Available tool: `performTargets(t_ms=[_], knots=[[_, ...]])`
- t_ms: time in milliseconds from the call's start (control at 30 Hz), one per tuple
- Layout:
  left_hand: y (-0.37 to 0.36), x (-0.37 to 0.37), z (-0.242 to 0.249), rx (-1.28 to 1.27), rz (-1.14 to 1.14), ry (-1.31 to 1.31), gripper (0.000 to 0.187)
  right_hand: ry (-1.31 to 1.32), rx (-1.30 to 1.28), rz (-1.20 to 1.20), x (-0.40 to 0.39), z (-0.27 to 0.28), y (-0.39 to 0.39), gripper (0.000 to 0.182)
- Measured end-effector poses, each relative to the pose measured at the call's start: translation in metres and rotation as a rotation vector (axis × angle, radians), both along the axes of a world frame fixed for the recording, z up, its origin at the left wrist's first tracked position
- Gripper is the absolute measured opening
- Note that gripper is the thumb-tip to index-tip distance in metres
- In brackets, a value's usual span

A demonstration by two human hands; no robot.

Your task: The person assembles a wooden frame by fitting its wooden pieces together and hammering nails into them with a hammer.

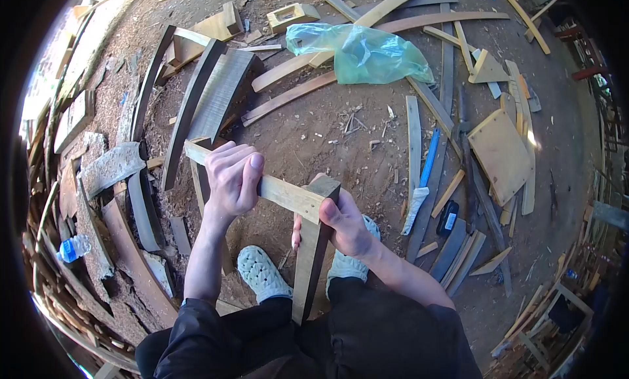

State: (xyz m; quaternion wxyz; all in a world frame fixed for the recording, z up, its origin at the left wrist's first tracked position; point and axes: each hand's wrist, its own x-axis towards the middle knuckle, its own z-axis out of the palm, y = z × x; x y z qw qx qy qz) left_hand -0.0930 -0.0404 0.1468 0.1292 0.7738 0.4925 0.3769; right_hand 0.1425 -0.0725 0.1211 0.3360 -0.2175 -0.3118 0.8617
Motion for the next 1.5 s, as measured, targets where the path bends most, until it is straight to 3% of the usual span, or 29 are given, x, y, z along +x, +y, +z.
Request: performTargets(t_ms=[567, 633, 667, 700, 767, 833, 900, 933, 967, 1033, 1200, 1500], knots=[[0.013, 0.000, -0.022, -0.104, -0.015, 0.114, 0.038, 0.029, -0.063, -0.180, -0.002, -0.023, 0.002, 0.064], [0.021, 0.002, -0.026, 0.002, 0.011, -0.034, 0.038, -0.026, -0.059, -0.206, -0.005, -0.026, 0.003, 0.066], [0.021, -0.010, -0.025, -0.086, 0.079, 0.065, 0.030, 0.001, -0.139, -0.251, -0.005, -0.032, 0.004, 0.068], [0.027, -0.022, -0.029, 0.038, 0.176, 0.032, 0.025, 0.028, -0.222, -0.295, -0.004, -0.036, 0.004, 0.070], [0.032, -0.055, -0.047, 0.124, 0.588, 0.015, 0.025, 0.004, -0.220, -0.291, 0.005, -0.045, 0.008, 0.071], [0.022, -0.094, -0.078, -0.189, 0.864, -0.328, 0.037, 0.060, -0.077, -0.212, 0.015, -0.058, 0.010, 0.071], [0.011, -0.115, -0.071, -0.643, 0.757, -0.674, 0.058, 0.048, -0.115, -0.226, 0.016, -0.059, 0.009, 0.073], [0.004, -0.121, -0.066, -0.782, 0.655, -0.632, 0.079, 0.058, -0.113, -0.227, 0.016, -0.061, 0.011, 0.074], [-0.001, -0.122, -0.063, -0.783, 0.662, -0.631, 0.079, 0.066, -0.113, -0.227, 0.016, -0.063, 0.011, 0.075], [-0.009, -0.120, -0.052, -1.028, 0.463, -0.915, 0.088, 0.039, -0.118, -0.226, 0.014, -0.063, 0.013, 0.076], [-0.007, -0.103, -0.041, -0.840, 0.705, -0.734, 0.086, -0.041, -0.097, -0.215, 0.017, -0.072, 0.018, 0.082], [-0.008, -0.104, 0.014, -0.554, 0.712, -0.566, 0.085, 0.001, -0.021, -0.216, 0.015, -0.039, 0.027, 0.085]])
